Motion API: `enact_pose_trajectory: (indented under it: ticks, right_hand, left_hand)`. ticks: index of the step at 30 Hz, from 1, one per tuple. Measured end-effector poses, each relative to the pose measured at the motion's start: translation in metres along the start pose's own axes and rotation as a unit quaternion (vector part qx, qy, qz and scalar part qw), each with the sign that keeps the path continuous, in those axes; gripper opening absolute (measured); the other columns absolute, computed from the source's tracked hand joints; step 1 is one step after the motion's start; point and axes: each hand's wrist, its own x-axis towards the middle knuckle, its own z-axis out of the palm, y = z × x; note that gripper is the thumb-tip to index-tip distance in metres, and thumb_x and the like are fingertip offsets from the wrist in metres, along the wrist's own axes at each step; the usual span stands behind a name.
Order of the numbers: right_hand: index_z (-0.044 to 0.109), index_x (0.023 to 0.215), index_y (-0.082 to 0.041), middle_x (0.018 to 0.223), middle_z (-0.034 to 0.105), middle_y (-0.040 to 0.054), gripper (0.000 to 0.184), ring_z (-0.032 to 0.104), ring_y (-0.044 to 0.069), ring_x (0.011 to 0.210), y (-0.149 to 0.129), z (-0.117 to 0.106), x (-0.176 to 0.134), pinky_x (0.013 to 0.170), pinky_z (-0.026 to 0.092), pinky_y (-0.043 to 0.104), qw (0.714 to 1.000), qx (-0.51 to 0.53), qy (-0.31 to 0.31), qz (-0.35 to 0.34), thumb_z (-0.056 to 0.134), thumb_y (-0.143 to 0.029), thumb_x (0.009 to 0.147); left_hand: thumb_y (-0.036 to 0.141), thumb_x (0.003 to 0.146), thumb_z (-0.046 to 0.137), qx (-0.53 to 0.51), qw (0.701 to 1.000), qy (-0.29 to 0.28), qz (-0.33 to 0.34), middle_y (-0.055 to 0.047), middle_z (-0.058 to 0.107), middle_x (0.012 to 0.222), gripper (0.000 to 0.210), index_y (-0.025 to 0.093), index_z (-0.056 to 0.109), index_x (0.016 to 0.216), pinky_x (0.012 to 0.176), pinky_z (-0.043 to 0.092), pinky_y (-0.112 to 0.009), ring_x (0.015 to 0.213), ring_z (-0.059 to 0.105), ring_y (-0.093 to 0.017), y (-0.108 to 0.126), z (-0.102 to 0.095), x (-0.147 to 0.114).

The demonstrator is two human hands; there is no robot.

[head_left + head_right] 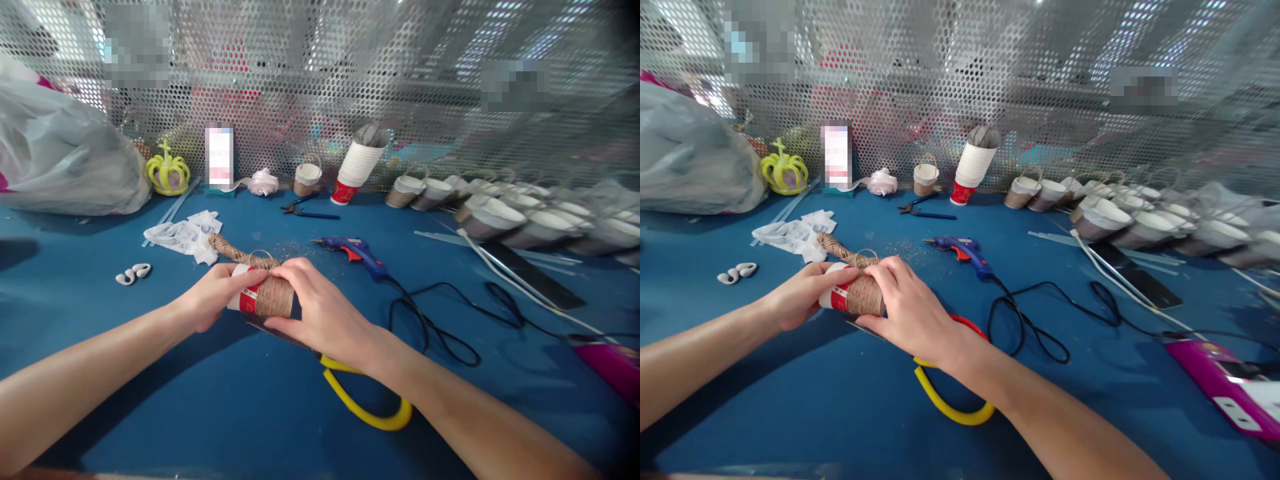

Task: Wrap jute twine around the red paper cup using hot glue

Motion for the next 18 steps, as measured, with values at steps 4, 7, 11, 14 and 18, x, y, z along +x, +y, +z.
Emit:
enact_pose_trajectory:
  ticks: [4,7,11,14,18]
  right_hand:
    - [0.043,0.110,-0.017,0.111,0.049,0.0130,0.051,0.051,0.026,0.106,0.002,0.001,0.001,0.089,0.047,0.041,1.000,0.004,-0.003,0.001,0.071,-0.027,0.069]
    - [0.042,0.111,-0.016,0.112,0.049,0.0132,0.051,0.050,0.025,0.106,0.005,0.003,0.001,0.089,0.047,0.041,1.000,0.011,-0.003,0.000,0.071,-0.027,0.070]
    - [0.041,0.112,-0.019,0.112,0.049,0.0110,0.052,0.051,0.024,0.105,0.009,0.008,0.001,0.090,0.046,0.042,0.999,0.038,0.003,0.016,0.070,-0.030,0.071]
    - [0.042,0.112,-0.019,0.112,0.050,0.0108,0.052,0.053,0.024,0.104,0.009,0.013,0.002,0.090,0.047,0.042,0.997,0.060,0.001,0.038,0.070,-0.031,0.070]
    - [0.046,0.112,-0.017,0.112,0.054,0.0119,0.051,0.056,0.023,0.103,0.011,0.011,0.005,0.089,0.048,0.040,0.994,0.090,-0.023,0.054,0.070,-0.035,0.070]
  left_hand:
    - [0.038,0.067,0.070,0.005,1.000,0.009,0.005,0.000,0.065,0.059,0.027,0.011,0.064,0.069,0.051,0.037,-0.020,0.052,0.055,-0.010,0.000,-0.001,0.000]
    - [0.038,0.066,0.069,0.008,1.000,0.023,0.014,-0.001,0.064,0.059,0.029,0.010,0.063,0.071,0.055,0.039,-0.021,0.054,0.056,-0.011,0.000,-0.002,0.001]
    - [0.040,0.068,0.066,0.048,0.997,0.044,0.044,-0.001,0.062,0.059,0.030,0.010,0.063,0.072,0.054,0.039,-0.021,0.054,0.054,-0.011,-0.001,-0.005,0.004]
    - [0.043,0.069,0.063,0.094,0.991,0.072,0.065,0.001,0.060,0.056,0.032,0.011,0.063,0.070,0.050,0.036,-0.021,0.050,0.050,-0.010,-0.004,-0.007,0.005]
    - [0.045,0.070,0.060,0.143,0.982,0.083,0.092,0.001,0.059,0.054,0.033,0.013,0.061,0.067,0.047,0.036,-0.021,0.049,0.051,-0.011,-0.008,-0.009,0.008]
